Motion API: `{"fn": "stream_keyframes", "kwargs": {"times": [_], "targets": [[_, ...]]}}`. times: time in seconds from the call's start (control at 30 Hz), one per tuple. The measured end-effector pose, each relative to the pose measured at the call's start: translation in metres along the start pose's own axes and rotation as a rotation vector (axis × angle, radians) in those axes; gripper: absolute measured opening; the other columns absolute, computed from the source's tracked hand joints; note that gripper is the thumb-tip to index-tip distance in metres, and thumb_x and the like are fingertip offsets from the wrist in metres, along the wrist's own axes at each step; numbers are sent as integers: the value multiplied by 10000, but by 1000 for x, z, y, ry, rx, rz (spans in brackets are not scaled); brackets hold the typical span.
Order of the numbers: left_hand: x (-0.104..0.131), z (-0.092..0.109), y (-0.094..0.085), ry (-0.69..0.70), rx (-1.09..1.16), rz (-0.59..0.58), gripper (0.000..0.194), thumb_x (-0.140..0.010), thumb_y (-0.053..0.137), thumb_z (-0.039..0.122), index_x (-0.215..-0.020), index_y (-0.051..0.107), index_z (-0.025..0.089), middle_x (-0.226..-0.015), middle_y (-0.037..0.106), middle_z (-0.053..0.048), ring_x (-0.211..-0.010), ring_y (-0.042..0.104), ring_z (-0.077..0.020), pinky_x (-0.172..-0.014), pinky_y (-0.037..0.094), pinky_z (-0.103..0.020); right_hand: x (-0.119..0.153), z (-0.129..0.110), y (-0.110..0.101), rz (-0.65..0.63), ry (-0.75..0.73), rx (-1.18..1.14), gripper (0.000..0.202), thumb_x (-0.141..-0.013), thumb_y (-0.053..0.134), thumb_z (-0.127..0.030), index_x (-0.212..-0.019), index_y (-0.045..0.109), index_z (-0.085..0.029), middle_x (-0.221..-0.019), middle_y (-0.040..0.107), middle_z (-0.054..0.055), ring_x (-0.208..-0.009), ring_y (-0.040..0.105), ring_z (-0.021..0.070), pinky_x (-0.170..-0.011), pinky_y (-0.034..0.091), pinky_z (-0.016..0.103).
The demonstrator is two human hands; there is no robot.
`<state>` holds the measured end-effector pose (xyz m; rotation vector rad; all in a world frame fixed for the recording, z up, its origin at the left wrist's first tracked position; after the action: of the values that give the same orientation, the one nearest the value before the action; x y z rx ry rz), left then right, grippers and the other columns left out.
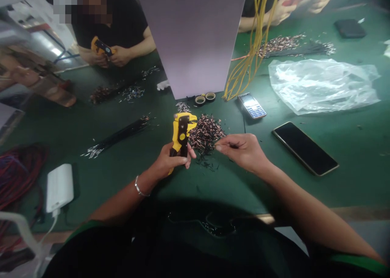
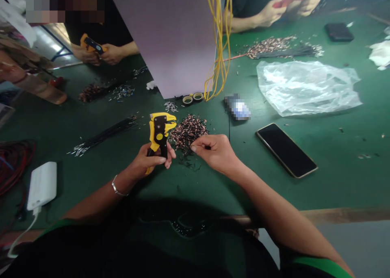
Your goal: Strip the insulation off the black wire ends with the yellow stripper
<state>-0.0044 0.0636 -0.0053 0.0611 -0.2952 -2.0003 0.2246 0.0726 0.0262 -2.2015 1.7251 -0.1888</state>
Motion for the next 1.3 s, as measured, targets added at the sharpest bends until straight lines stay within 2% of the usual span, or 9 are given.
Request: {"fn": "stream_keyframes", "kwargs": {"times": [0.13, 0.37, 0.5, 0.73, 0.97, 1.3], "targets": [[2, 3, 5, -27, 89, -103, 359, -674, 719, 150, -1022, 640, 110, -1038, 721, -159, -693, 664, -189, -675, 543, -376, 0, 1, -1, 56, 1, -17, 194, -780, 644, -306, -690, 755, -175, -639, 697, 23, -584, 582, 143, -554, 459, 278], [4, 1, 8, -75, 226, -218, 441, -656, 713, 171, -1088, 644, 117, -1085, 715, -182, -770, 681, -242, -740, 529, -415, 1, -1, 3, 26, 2, 22, 197, -792, 630, -299, -690, 747, -178, -636, 700, 20, -582, 590, 136, -562, 463, 275], [6, 0, 9, -55, 209, -228, 444, -680, 724, 171, -1115, 640, 131, -1102, 704, -177, -811, 675, -247, -768, 525, -419, 2, -3, 6, 33, 39, 4, 198, -792, 617, -298, -680, 724, -175, -572, 638, 4, -541, 546, 121, -519, 429, 264], [11, -1, 13, -53, 22, -274, 436, -736, 750, 203, -1152, 632, 145, -1109, 684, -154, -877, 660, -234, -839, 524, -423, 5, -9, 10, 45, 94, -44, 182, -785, 610, -289, -650, 674, -185, -512, 553, -18, -507, 486, 106, -483, 382, 251], [11, 1, 18, -77, -28, -247, 419, -745, 753, 220, -1136, 627, 140, -1029, 674, -129, -842, 646, -215, -813, 531, -405, 9, -18, 18, -22, 117, -136, 190, -784, 589, -287, -628, 631, -187, -475, 494, -44, -475, 427, 87, -472, 356, 239], [13, 1, 20, -80, -64, -222, 345, -790, 745, 219, -1090, 611, 115, -941, 634, -97, -804, 630, -183, -771, 530, -346, 9, -16, 23, -54, 141, -189, 183, -784, 582, -287, -632, 609, -188, -453, 473, -61, -444, 403, 74, -449, 327, 233]]}}
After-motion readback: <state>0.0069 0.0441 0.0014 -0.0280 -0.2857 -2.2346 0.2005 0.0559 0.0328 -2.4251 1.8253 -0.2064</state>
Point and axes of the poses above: each hand's wrist, its own x-axis away from the middle knuckle, its own y-axis out of the palm, z = x × y, the point moved 3 cm from there along -x, towards the middle knuckle
